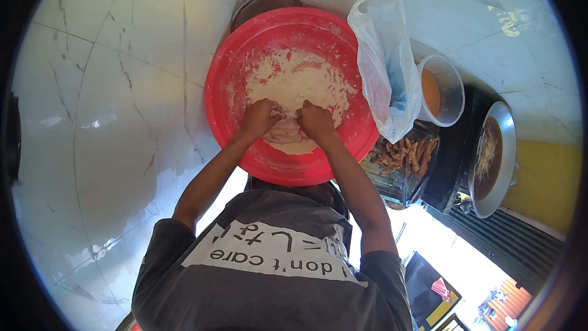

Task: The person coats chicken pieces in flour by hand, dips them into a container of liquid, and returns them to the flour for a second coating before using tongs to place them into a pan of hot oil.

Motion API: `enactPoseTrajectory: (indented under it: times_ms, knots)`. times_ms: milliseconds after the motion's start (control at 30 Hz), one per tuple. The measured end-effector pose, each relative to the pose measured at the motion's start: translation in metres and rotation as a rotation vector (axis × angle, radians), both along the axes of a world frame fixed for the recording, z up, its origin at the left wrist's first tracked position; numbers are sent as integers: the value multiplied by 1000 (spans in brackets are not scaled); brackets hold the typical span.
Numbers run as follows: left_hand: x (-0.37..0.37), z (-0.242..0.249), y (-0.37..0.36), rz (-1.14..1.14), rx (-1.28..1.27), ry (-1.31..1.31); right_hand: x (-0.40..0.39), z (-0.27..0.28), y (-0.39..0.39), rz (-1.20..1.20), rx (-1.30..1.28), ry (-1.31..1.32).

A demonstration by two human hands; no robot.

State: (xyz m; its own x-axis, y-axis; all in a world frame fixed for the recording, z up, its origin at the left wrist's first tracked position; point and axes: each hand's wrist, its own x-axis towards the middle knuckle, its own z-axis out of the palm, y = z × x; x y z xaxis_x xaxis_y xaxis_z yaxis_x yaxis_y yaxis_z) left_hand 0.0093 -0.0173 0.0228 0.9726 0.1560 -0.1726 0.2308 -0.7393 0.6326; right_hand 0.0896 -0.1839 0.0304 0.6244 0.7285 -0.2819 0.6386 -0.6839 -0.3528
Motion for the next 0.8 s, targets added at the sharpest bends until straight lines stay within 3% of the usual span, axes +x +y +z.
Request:
enactPoseTrajectory:
  times_ms: [733,800]
  knots:
    - [1,0,-5,24,29,72,-3,-1,1,34,3,-5]
    - [1,-4,-6,42,52,-31,-3,-2,1,35,-6,-5]
